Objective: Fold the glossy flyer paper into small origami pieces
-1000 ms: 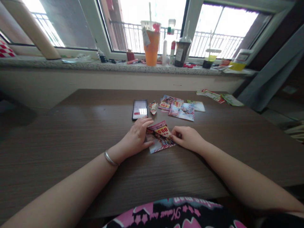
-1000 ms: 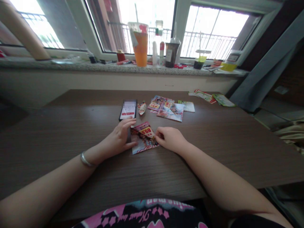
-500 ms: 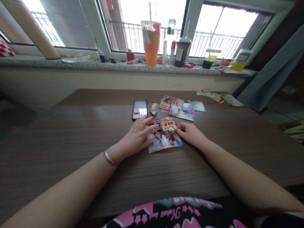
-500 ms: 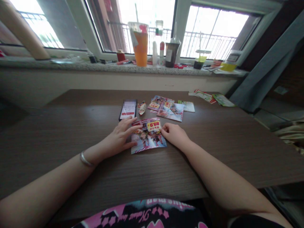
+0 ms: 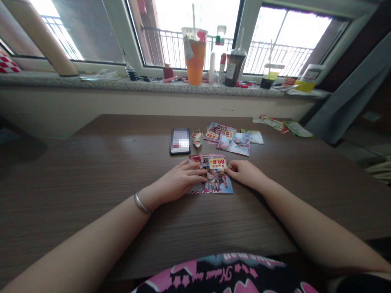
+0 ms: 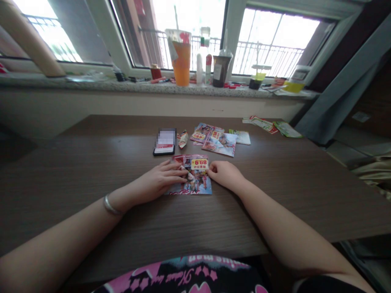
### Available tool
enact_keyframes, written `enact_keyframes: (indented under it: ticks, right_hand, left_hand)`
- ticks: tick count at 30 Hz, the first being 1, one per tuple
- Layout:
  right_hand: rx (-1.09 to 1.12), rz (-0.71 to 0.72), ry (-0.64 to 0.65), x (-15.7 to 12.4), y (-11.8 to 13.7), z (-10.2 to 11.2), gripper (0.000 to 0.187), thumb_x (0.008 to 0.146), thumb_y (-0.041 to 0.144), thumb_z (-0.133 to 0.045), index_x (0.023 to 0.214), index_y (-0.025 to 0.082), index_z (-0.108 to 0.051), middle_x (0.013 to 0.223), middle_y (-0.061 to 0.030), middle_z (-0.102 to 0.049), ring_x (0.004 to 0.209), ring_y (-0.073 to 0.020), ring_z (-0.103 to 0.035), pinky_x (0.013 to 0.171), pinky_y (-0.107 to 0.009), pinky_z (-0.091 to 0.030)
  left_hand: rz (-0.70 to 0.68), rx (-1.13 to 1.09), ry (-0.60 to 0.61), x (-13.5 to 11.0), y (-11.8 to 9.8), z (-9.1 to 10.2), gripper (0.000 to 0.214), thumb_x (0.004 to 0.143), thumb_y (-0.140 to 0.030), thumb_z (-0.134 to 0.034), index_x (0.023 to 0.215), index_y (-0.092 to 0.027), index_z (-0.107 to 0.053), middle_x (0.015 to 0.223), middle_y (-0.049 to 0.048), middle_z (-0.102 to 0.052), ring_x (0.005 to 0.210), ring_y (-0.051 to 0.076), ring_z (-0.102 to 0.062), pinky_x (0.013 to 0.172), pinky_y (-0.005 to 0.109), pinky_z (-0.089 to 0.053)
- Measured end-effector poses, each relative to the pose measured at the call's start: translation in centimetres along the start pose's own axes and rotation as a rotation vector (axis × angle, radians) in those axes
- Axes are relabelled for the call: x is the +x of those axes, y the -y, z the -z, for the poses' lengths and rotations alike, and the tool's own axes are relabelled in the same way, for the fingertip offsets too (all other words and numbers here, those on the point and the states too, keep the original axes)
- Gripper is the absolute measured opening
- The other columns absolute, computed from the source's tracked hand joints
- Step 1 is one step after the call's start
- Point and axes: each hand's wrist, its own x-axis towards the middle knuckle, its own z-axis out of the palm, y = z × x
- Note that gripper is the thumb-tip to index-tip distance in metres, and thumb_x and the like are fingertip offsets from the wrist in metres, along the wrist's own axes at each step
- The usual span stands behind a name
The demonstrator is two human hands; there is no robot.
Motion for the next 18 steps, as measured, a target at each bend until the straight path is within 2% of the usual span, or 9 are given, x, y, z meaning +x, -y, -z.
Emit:
enact_keyframes:
  ticks: [6, 9, 14, 16, 18]
  right_hand:
    - [0.047, 0.095, 0.081, -0.3, 0.3, 0.0, 0.029, 0.085, 0.040, -0.055, 0.063, 0.020, -0.057, 0.061, 0.0009, -0.061, 0.055, -0.0127, -0.052, 0.049, -0.025, -0.030]
    - [0.080, 0.112, 0.090, -0.6, 0.8, 0.1, 0.030, 0.084, 0.039, -0.056, 0.061, 0.020, -0.055, 0.060, 0.0010, -0.061, 0.054, -0.0123, -0.051, 0.049, -0.025, -0.030]
    - [0.082, 0.072, 0.071, -0.8, 1.3, 0.2, 0.028, 0.081, 0.037, -0.060, 0.061, 0.020, -0.053, 0.059, 0.0011, -0.059, 0.053, -0.0120, -0.050, 0.049, -0.024, -0.030]
    - [0.083, 0.056, 0.024, -0.8, 1.3, 0.1, 0.025, 0.080, 0.037, -0.062, 0.063, 0.020, -0.053, 0.060, 0.0016, -0.058, 0.053, -0.0118, -0.049, 0.049, -0.024, -0.031]
    - [0.074, 0.104, -0.043, -0.8, 1.2, 0.0, 0.020, 0.078, 0.033, -0.064, 0.066, 0.020, -0.053, 0.063, 0.0015, -0.058, 0.056, -0.0124, -0.050, 0.052, -0.024, -0.034]
  left_hand:
    - [0.023, -0.040, 0.013, 0.3, -0.5, 0.5, 0.021, 0.091, -0.024, -0.055, 0.110, -0.023, -0.063, 0.137, 0.0035, -0.057, 0.131, 0.024, -0.046, 0.113, 0.051, -0.027]
    - [0.028, -0.030, 0.001, 0.4, -0.7, 0.7, 0.017, 0.091, -0.026, -0.056, 0.105, -0.022, -0.063, 0.136, 0.0044, -0.058, 0.131, 0.025, -0.047, 0.112, 0.051, -0.029]
    - [0.032, -0.010, -0.005, 0.4, -0.9, 0.7, 0.023, 0.090, -0.024, -0.056, 0.112, -0.021, -0.063, 0.137, 0.0066, -0.057, 0.130, 0.025, -0.048, 0.113, 0.049, -0.031]
    - [0.046, -0.005, -0.001, 0.4, -0.9, 0.7, 0.031, 0.090, -0.025, -0.057, 0.120, -0.021, -0.059, 0.138, 0.0074, -0.055, 0.131, 0.025, -0.047, 0.113, 0.048, -0.032]
    - [0.064, -0.005, 0.010, 0.4, -1.0, 0.6, 0.034, 0.089, -0.025, -0.057, 0.123, -0.020, -0.057, 0.138, 0.0077, -0.055, 0.132, 0.025, -0.046, 0.112, 0.048, -0.034]
